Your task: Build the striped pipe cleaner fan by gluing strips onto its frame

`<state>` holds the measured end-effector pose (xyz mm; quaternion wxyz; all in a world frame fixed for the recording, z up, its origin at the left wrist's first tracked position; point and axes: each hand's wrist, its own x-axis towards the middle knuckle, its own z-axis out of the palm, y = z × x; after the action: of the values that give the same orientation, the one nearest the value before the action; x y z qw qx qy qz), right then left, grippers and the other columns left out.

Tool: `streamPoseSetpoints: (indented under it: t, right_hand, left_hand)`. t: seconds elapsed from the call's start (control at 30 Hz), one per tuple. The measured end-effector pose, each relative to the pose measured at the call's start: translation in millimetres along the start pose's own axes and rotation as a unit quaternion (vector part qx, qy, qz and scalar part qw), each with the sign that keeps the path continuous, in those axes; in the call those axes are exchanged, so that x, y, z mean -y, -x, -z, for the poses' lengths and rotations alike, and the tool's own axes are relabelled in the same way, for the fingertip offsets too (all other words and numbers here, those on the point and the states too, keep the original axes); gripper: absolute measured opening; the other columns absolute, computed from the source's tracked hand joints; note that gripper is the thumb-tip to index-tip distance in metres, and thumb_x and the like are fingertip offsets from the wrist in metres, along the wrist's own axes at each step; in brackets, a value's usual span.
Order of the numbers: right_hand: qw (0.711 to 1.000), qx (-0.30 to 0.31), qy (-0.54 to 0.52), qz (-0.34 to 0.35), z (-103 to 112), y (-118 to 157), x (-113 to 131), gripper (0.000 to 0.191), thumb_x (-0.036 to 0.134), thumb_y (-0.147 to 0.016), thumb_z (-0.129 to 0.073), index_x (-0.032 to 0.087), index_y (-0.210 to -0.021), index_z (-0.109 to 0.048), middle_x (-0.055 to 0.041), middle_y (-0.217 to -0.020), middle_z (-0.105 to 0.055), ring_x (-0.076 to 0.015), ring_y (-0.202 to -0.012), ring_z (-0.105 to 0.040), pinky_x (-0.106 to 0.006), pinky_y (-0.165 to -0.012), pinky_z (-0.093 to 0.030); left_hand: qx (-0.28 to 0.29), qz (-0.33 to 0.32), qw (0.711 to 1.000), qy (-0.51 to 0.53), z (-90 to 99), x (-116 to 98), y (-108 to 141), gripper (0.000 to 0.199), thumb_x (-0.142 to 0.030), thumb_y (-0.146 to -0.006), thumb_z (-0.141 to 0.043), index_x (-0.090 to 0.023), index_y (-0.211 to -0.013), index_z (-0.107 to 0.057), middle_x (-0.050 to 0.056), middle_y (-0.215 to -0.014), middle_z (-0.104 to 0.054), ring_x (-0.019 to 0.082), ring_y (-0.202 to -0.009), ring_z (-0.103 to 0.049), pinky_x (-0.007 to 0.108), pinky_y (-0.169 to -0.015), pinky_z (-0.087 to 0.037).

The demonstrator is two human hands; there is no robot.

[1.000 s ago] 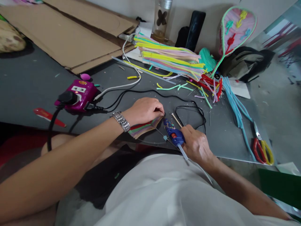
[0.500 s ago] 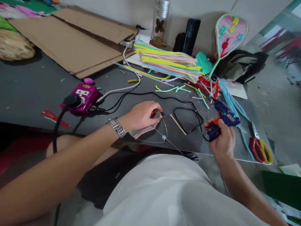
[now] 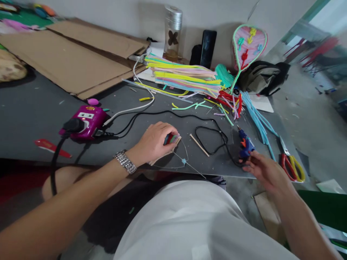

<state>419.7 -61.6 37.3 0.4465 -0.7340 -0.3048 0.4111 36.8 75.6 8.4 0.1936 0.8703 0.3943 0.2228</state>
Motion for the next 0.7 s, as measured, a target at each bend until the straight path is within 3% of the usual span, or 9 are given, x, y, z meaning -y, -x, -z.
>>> streamPoseSetpoints:
  t: [0.07,0.13,0.23,0.3,0.37,0.43,0.57,0.63,0.7]
  right_hand:
    - [0.974,-0.047,0.175,0.137,3,14,4,0.03,0.049,-0.076,-0.081,0.022,-0.089,-0.077,-0.0045,-0.075,-0.072,-0.0213,-0.065,-0.065,-0.033,-0.055,-0.052]
    - [0.911,-0.074,0.301,0.271,-13,24,13,0.023,0.044,-0.084,-0.076,0.023,-0.094,-0.077,-0.004,-0.079,-0.072,-0.0197,-0.068,-0.063,-0.031,-0.06,-0.05]
    - [0.854,0.049,0.357,0.375,-69,26,29,0.019,0.033,-0.097,-0.06,0.021,-0.094,-0.074,-0.0059,-0.084,-0.073,-0.0189,-0.072,-0.065,-0.032,-0.068,-0.05]
    - [0.806,0.115,0.4,0.42,-111,19,35,0.021,0.025,-0.098,-0.054,0.02,-0.09,-0.073,-0.0071,-0.085,-0.073,-0.0199,-0.079,-0.067,-0.031,-0.072,-0.049]
    - [0.764,0.113,0.478,0.417,-144,10,38,0.016,0.021,-0.095,-0.057,0.019,-0.087,-0.071,-0.0081,-0.086,-0.072,-0.0207,-0.078,-0.066,-0.031,-0.067,-0.043]
    - [0.743,0.094,0.533,0.395,-162,1,37,0.012,0.021,-0.092,-0.06,0.019,-0.083,-0.069,-0.0078,-0.084,-0.072,-0.0204,-0.073,-0.064,-0.03,-0.062,-0.037]
    - [0.759,0.078,0.523,0.38,-165,-11,37,0.013,0.021,-0.088,-0.061,0.021,-0.075,-0.063,-0.0045,-0.072,-0.067,-0.0177,-0.063,-0.057,-0.031,-0.058,-0.03]
    - [0.797,0.093,0.464,0.376,-161,-12,39,0.013,0.023,-0.086,-0.062,0.021,-0.073,-0.06,-0.0014,-0.064,-0.061,-0.0154,-0.057,-0.052,-0.03,-0.056,-0.03]
    - [0.857,0.128,0.368,0.338,-161,-7,43,0.014,0.029,-0.086,-0.064,0.022,-0.075,-0.059,0.0021,-0.059,-0.057,-0.0126,-0.051,-0.047,-0.028,-0.052,-0.031]
  left_hand:
    - [-0.008,-0.002,1.0,0.01,3.4,-1,0,0.023,-0.042,-0.099,-0.058,-0.021,-0.102,-0.065,0.008,-0.103,-0.074,0.023,-0.097,-0.065,0.038,-0.089,-0.049]
    - [-0.006,-0.014,0.999,0.029,9.4,0,2,0.024,-0.043,-0.1,-0.056,-0.021,-0.099,-0.066,0.008,-0.105,-0.074,0.022,-0.098,-0.066,0.036,-0.089,-0.05]
    - [0.008,-0.037,0.998,0.055,22.3,9,11,0.021,-0.04,-0.099,-0.059,-0.022,-0.098,-0.069,0.008,-0.116,-0.074,0.023,-0.112,-0.066,0.038,-0.1,-0.05]
    - [0.026,-0.037,0.997,0.068,31.7,17,21,0.017,-0.036,-0.097,-0.061,-0.022,-0.099,-0.072,0.009,-0.124,-0.074,0.025,-0.124,-0.064,0.041,-0.11,-0.048]
    - [0.055,-0.025,0.995,0.079,40.2,26,35,0.018,-0.034,-0.097,-0.061,-0.023,-0.102,-0.074,0.008,-0.133,-0.072,0.026,-0.135,-0.059,0.044,-0.116,-0.046]
    - [0.086,-0.011,0.992,0.093,47.3,31,49,0.021,-0.036,-0.099,-0.059,-0.024,-0.107,-0.075,0.008,-0.142,-0.067,0.027,-0.147,-0.05,0.047,-0.12,-0.043]
    - [0.111,-0.001,0.986,0.126,55.3,33,64,0.023,-0.037,-0.097,-0.066,-0.023,-0.112,-0.075,0.009,-0.155,-0.057,0.027,-0.157,-0.036,0.048,-0.126,-0.035]
    - [0.113,-0.004,0.985,0.133,56.0,32,65,0.021,-0.033,-0.094,-0.07,-0.024,-0.113,-0.074,0.008,-0.158,-0.055,0.027,-0.158,-0.033,0.049,-0.128,-0.032]
    - [0.11,-0.01,0.985,0.133,54.6,31,65,0.02,-0.029,-0.093,-0.072,-0.026,-0.113,-0.074,0.006,-0.158,-0.054,0.026,-0.159,-0.032,0.05,-0.13,-0.029]
